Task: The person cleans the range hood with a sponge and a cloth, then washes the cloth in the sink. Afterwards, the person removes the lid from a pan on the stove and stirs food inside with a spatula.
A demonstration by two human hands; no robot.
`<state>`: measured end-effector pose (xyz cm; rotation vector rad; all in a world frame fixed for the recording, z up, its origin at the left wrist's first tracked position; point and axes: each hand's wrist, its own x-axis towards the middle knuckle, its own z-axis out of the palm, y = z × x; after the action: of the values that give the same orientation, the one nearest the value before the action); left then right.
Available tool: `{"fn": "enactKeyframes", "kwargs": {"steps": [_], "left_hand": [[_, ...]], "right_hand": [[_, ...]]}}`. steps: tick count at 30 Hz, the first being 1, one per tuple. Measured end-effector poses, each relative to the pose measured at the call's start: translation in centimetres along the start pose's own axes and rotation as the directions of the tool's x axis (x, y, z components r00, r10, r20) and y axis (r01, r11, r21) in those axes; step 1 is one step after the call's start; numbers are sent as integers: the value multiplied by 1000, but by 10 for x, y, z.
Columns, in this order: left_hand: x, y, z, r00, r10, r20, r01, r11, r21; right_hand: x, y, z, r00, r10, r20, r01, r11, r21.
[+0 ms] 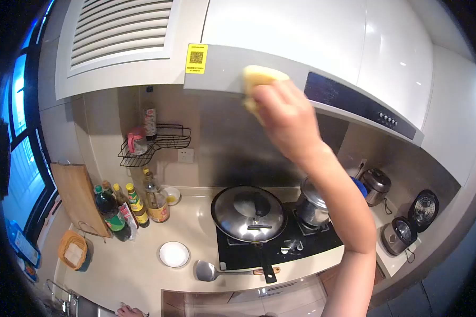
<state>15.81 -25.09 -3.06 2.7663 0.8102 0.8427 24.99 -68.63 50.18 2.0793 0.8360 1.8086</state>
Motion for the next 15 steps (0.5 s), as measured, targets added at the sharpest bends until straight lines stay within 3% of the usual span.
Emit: {"fn": "enactKeyframes", "kwargs": {"steps": [2, 5, 9, 11, 15], "left_hand": [[1, -1, -2, 996, 63, -68, -63, 998, -5], [-1, -7, 5, 998, 56, -25, -57, 995, -77], [-3, -14, 14, 995, 47, -92, -53, 997, -62], [-2, -10, 13, 1000, -18, 20, 19, 998, -51], [4, 0, -3, 999, -23, 45, 25, 999, -43]], "right_hand": [[19, -18, 30, 986, -149, -73, 142, 985, -100], [46, -47, 60, 984, -155, -92, 148, 986, -78], [16, -20, 23, 995, -89, -54, 78, 982, -170], [8, -14, 14, 998, -56, -21, 50, 978, -202], [29, -39, 45, 993, -108, -45, 97, 975, -202]]}}
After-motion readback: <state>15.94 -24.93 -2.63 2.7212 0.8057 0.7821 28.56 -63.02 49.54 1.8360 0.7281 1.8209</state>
